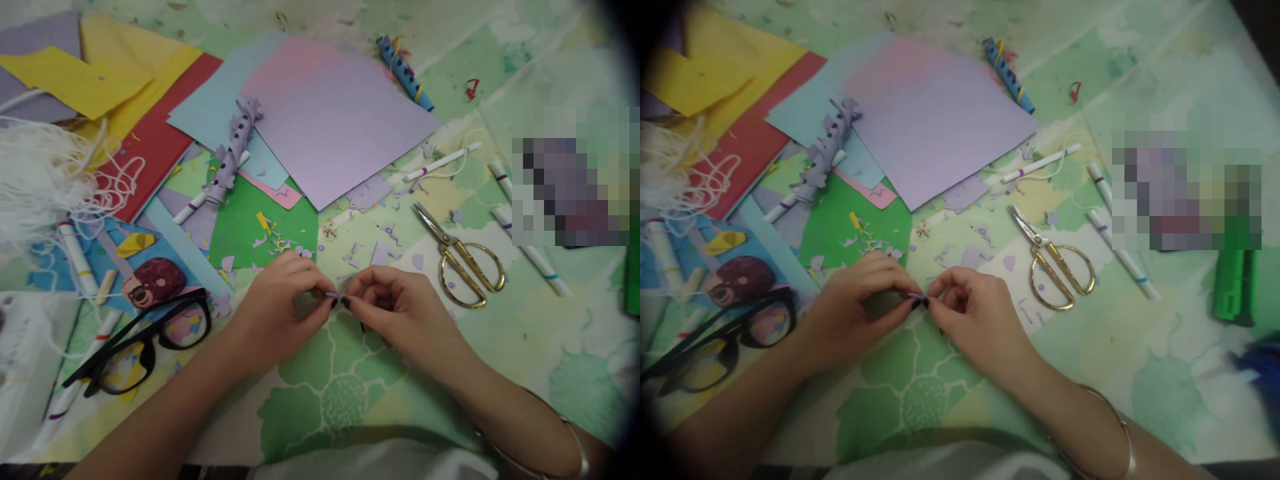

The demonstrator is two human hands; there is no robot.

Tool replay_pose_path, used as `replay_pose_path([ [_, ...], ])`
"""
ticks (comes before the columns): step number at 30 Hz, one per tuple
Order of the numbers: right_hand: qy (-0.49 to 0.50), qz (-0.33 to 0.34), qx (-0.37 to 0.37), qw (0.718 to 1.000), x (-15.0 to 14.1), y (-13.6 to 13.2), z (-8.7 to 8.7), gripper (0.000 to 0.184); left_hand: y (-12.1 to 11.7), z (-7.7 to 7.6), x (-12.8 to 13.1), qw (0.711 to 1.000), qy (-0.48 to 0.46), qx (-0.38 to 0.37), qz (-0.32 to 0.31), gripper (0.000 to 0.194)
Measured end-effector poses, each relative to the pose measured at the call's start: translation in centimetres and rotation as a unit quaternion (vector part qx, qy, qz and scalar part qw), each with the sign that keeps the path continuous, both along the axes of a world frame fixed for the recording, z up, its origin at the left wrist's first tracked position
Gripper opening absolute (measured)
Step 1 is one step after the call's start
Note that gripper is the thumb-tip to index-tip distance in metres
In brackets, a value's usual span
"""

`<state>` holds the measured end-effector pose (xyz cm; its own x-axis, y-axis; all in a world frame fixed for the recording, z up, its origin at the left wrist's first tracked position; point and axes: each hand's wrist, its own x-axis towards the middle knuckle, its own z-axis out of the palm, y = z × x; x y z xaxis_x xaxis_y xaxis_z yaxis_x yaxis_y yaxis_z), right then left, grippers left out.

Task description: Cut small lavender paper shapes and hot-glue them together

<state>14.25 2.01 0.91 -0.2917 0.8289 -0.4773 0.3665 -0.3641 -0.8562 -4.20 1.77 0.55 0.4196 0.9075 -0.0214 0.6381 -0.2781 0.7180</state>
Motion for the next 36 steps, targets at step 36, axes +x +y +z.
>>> replay_pose_path([
  [36, 0.137, -0.062, -0.018, 0.988, 0.9, -0.4, 1.1, 0.006, -0.4, 0.0, 0.3, 0.962, -0.256, -0.029, 0.093, 0.005],
])
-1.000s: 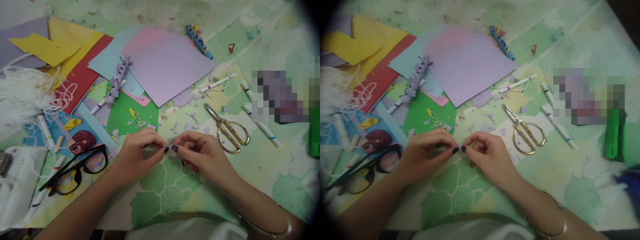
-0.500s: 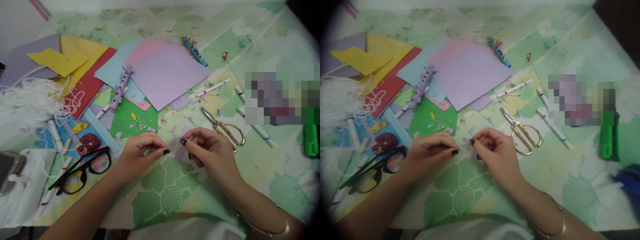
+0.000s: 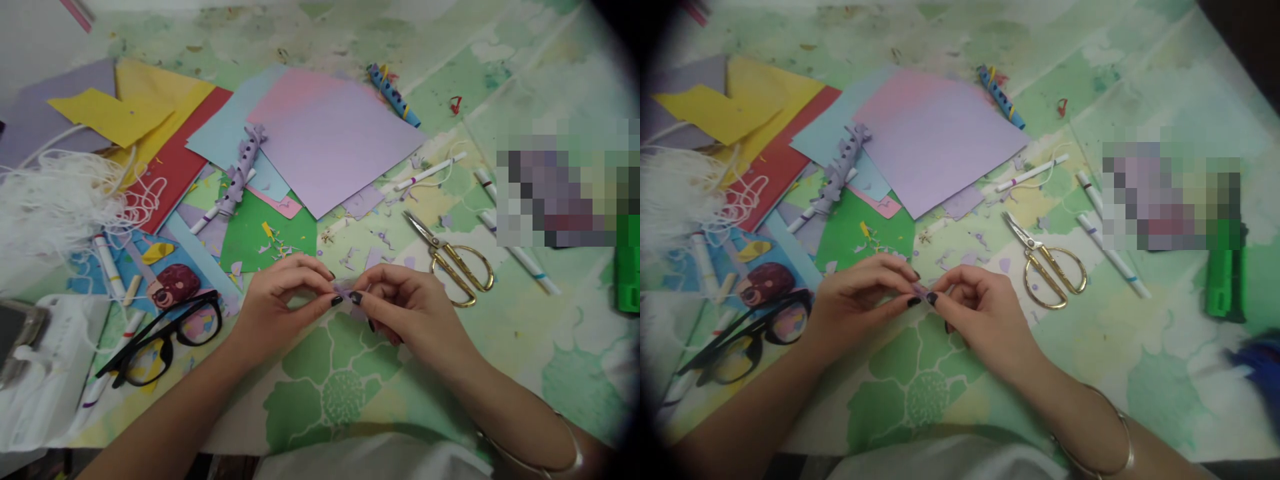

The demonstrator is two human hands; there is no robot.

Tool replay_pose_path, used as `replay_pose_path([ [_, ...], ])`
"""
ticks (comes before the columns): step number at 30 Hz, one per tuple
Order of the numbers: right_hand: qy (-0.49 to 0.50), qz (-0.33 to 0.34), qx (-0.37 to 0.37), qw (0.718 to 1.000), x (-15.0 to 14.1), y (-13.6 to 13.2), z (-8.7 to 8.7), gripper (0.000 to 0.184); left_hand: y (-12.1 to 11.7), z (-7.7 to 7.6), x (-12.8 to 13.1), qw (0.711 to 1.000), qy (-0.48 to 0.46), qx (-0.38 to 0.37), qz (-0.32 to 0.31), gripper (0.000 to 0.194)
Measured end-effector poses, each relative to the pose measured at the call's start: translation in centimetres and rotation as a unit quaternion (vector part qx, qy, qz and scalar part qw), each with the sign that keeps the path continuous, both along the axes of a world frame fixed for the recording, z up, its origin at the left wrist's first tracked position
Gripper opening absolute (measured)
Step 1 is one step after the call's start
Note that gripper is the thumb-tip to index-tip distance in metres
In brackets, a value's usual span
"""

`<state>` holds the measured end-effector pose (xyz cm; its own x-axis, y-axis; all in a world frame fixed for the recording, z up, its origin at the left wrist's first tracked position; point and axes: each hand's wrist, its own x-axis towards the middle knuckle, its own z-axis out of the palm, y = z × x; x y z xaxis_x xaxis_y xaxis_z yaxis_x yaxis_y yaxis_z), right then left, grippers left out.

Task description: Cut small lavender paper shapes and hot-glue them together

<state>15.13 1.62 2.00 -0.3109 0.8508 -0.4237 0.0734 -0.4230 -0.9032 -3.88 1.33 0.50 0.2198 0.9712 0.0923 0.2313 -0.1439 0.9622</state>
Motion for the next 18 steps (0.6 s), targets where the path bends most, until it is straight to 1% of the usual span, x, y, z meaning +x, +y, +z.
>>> replay_pose_path([
  [3, 0.012, 0.008, -0.027, 1.000, 0.0, 0.1, 0.0, 0.007, -0.2, 0.0, 0.2, 0.997, -0.060, -0.056, 0.007, 0.008],
  [5, 0.022, 0.014, -0.040, 0.999, 0.0, 0.1, -0.1, 0.007, -0.4, 0.0, 0.4, 0.989, -0.106, -0.105, 0.017, 0.010],
  [7, 0.029, 0.014, -0.047, 0.998, -0.1, 0.2, -0.1, 0.006, -0.5, 0.0, 0.5, 0.981, -0.137, -0.135, 0.030, 0.011],
  [11, 0.036, 0.014, -0.047, 0.998, -0.1, 0.2, -0.3, 0.007, -0.5, 0.2, 0.7, 0.972, -0.155, -0.167, 0.049, 0.012],
  [18, 0.037, 0.007, -0.050, 0.998, -0.1, 0.2, -0.3, 0.008, -0.6, 0.4, 1.2, 0.961, -0.179, -0.197, 0.078, 0.015],
])
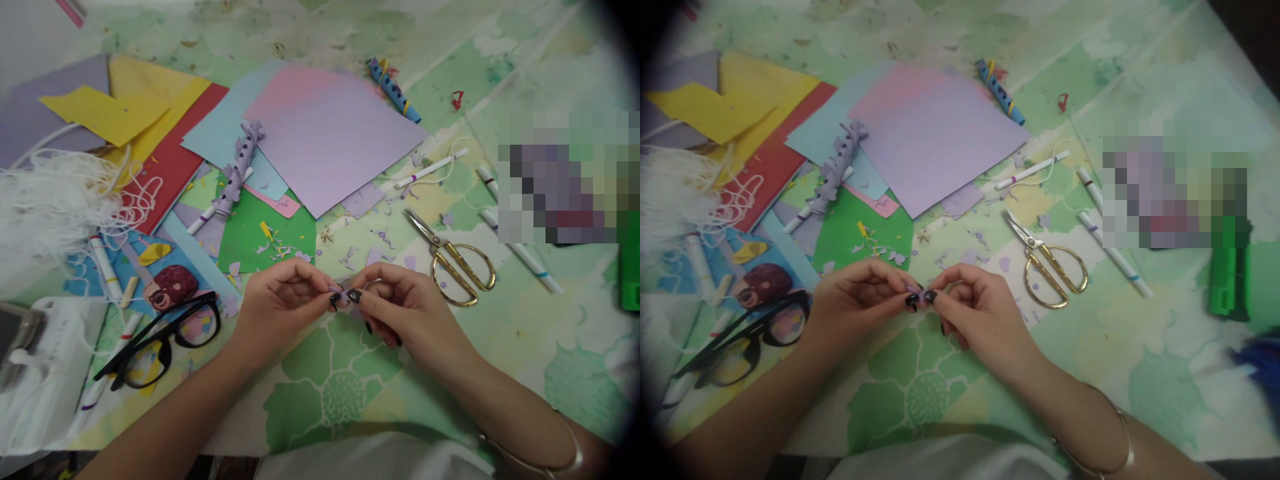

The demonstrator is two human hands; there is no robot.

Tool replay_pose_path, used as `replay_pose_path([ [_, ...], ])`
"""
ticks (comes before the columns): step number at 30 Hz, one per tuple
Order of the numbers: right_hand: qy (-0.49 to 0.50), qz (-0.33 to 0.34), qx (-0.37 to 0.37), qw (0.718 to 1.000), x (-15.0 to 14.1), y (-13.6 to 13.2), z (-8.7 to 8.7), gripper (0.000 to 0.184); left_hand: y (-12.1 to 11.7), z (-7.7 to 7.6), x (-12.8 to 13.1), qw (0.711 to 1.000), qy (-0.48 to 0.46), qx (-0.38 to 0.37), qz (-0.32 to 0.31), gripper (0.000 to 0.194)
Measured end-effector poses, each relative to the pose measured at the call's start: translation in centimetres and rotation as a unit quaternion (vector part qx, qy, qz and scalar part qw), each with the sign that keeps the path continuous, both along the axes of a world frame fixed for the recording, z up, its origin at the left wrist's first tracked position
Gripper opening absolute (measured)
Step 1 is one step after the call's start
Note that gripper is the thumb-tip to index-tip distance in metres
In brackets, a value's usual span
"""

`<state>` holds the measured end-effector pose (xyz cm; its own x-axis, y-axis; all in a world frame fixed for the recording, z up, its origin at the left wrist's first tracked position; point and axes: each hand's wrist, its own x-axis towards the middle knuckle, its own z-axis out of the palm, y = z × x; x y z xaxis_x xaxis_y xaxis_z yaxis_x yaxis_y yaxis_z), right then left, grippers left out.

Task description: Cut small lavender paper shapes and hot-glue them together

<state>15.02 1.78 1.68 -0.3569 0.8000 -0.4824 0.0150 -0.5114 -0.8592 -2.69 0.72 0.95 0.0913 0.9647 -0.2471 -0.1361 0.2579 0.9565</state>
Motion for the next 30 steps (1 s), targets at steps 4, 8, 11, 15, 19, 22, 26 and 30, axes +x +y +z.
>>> replay_pose_path([
  [4, -0.014, -0.004, 0.008, 1.000, -0.21, -0.10, 0.13, 0.014, -0.07, 0.07, 0.16, 1.000, 0.007, -0.009, 0.006, 0.016],
  [8, -0.059, -0.013, 0.059, 0.996, -0.41, -0.51, -0.06, 0.017, -0.14, 0.11, 0.27, 1.000, 0.020, -0.004, 0.011, 0.018],
  [11, -0.082, -0.011, 0.085, 0.993, -0.51, -0.71, -0.28, 0.013, -0.20, 0.08, 0.37, 1.000, 0.019, -0.011, 0.008, 0.022],
  [15, -0.083, -0.007, 0.082, 0.993, -0.52, -0.59, -0.20, 0.011, -0.14, 0.05, 0.42, 0.999, 0.004, -0.036, 0.004, 0.024],
  [19, -0.060, -0.003, 0.057, 0.997, -0.45, -0.34, 0.05, 0.013, 0.11, 0.28, 0.32, 0.999, 0.002, -0.046, -0.012, 0.026],
  [22, -0.049, -0.006, 0.043, 0.998, -0.40, -0.28, 0.10, 0.014, 0.24, 0.58, 0.28, 0.997, 0.023, -0.057, -0.044, 0.015],
  [26, -0.038, -0.008, 0.039, 0.998, -0.42, -0.32, 0.08, 0.013, 0.22, 0.63, 0.28, 0.996, 0.024, -0.066, -0.060, 0.010],
  [30, -0.026, -0.027, 0.038, 0.999, -0.15, -0.20, 0.36, 0.015, 0.19, 0.32, 0.15, 0.997, -0.009, -0.058, -0.049, 0.011],
])
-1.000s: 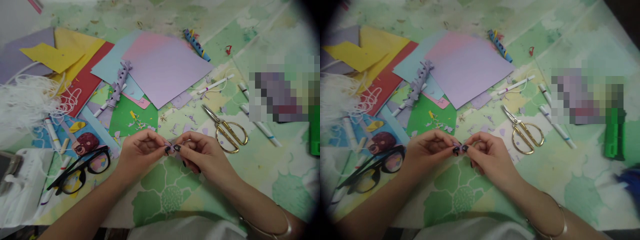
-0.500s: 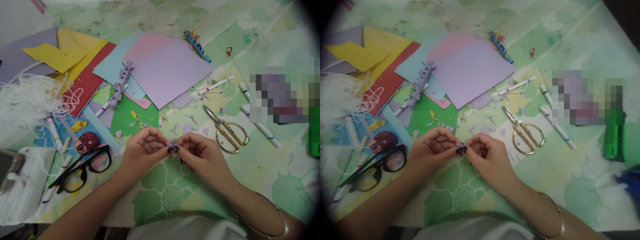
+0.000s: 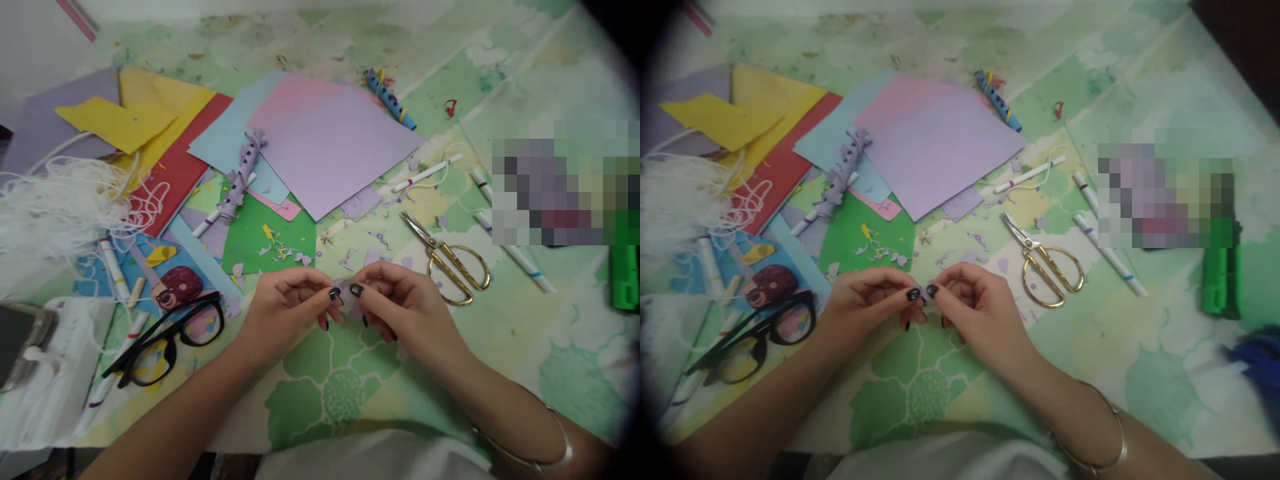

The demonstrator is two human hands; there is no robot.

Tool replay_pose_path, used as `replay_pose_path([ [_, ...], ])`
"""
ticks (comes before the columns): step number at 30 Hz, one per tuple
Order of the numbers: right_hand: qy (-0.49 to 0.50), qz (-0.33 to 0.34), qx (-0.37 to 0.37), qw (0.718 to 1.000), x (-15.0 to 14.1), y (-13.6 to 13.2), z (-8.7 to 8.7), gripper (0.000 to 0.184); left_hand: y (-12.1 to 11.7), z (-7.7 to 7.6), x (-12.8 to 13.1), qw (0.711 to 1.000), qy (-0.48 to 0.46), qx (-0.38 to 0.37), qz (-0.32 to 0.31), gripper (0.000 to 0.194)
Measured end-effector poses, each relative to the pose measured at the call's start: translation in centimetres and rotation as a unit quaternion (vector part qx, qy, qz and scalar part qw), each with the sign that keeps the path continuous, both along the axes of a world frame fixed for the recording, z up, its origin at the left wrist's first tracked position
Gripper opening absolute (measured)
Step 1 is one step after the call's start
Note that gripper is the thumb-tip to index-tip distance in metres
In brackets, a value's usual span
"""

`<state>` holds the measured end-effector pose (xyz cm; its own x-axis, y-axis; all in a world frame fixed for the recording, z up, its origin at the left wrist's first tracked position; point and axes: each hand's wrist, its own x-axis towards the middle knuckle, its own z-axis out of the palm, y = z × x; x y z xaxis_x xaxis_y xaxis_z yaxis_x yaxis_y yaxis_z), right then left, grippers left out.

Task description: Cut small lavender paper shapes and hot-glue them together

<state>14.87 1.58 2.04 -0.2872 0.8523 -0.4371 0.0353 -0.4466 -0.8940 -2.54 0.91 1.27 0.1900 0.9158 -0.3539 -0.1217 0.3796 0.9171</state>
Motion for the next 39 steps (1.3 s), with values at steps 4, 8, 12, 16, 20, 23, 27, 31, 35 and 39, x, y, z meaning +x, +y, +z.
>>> replay_pose_path([
  [4, -0.021, -0.061, 0.057, 0.996, 1.1, -0.2, 0.9, 0.011, 0.0, 0.0, 0.0, 0.999, -0.017, -0.017, 0.029, 0.010],
  [8, -0.097, -0.079, 0.145, 0.981, 2.2, -1.2, 2.0, 0.007, 0.2, 0.0, 0.7, 0.999, -0.010, -0.016, 0.038, 0.010],
  [12, -0.122, -0.064, 0.182, 0.974, 2.7, -2.2, 2.4, 0.008, 0.6, 0.1, 2.0, 1.000, -0.018, 0.010, 0.008, 0.008],
  [16, -0.119, -0.085, 0.191, 0.971, 3.7, -2.6, 2.4, 0.009, 1.3, 1.1, 4.0, 0.998, -0.033, 0.043, -0.016, 0.006],
  [20, -0.102, -0.139, 0.176, 0.969, 5.2, -2.9, 2.2, 0.010, 1.6, 2.3, 6.3, 0.996, -0.032, 0.071, -0.049, 0.007],
  [23, -0.062, -0.164, 0.143, 0.974, 6.3, -3.1, 2.2, 0.013, 1.7, 2.7, 7.7, 0.994, -0.034, 0.076, -0.075, 0.008],
  [27, 0.017, -0.161, 0.099, 0.982, 7.4, -3.2, 2.4, 0.017, 2.0, 2.5, 8.7, 0.988, -0.057, 0.070, -0.124, 0.010],
  [31, 0.097, -0.160, 0.042, 0.981, 8.2, -3.5, 2.3, 0.019, 2.3, 2.4, 9.1, 0.979, -0.090, 0.061, -0.171, 0.009],
  [35, 0.092, -0.150, 0.042, 0.984, 8.6, -3.7, 2.4, 0.012, 2.4, 2.4, 9.6, 0.972, -0.133, 0.038, -0.190, 0.009],
  [39, 0.049, -0.158, 0.055, 0.985, 9.4, -4.5, 3.0, 0.009, 2.3, 2.2, 9.8, 0.969, -0.167, 0.010, -0.180, 0.007],
])
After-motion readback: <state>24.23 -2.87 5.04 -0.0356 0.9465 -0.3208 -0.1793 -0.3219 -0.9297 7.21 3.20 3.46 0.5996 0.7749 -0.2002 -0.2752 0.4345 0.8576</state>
